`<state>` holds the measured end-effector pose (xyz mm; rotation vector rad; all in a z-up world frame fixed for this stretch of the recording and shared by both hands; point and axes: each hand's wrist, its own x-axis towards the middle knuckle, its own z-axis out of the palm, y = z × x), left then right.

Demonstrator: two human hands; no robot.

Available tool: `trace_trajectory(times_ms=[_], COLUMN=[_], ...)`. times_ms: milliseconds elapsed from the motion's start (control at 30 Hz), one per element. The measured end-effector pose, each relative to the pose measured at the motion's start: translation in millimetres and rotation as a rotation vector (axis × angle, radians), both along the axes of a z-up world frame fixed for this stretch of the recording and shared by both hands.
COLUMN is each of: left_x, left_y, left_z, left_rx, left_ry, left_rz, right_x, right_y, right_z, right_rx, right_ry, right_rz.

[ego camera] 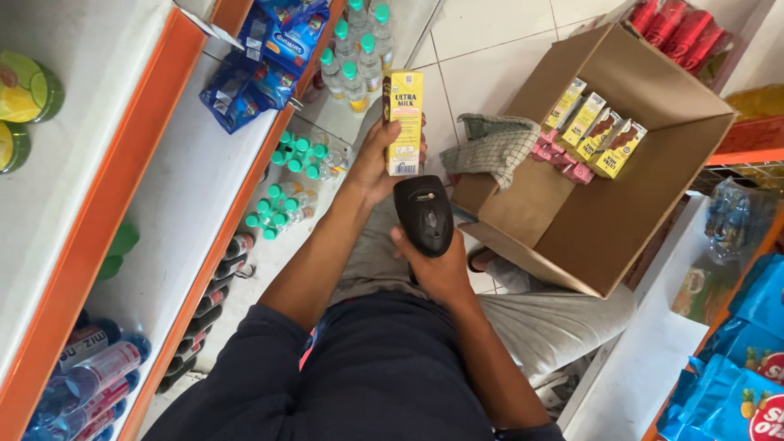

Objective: The person scans various packaged snacks and milk cartons with a handheld scanner and organizes them into a cardboard box on the floor.

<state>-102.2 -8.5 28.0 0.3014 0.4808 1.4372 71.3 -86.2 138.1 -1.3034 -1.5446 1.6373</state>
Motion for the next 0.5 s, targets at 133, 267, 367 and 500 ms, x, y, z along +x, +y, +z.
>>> trace_trajectory(times_ms=[133,267,367,500], left_x=[3,6,7,5], left_y=[1,-1,-5,-8], left_z=[2,3,15,51], left_rx=[0.012,0.033,0.072,0.219], left_ry=[0.090,0.050,-0.023,-0.012], left_rz=[0.024,0.018,-0.012,-0.060], right_x=[-1,5,5,4], right_y=[-2,-6,-5,15], right_z=[-3,-11,-21,-16], right_rx=[-0.016,-0.033,-0.098,0.059], right_ry=[0.043,0.021,0.201,0.226], right_rz=[0.006,-0.010,-0.151,-0.223])
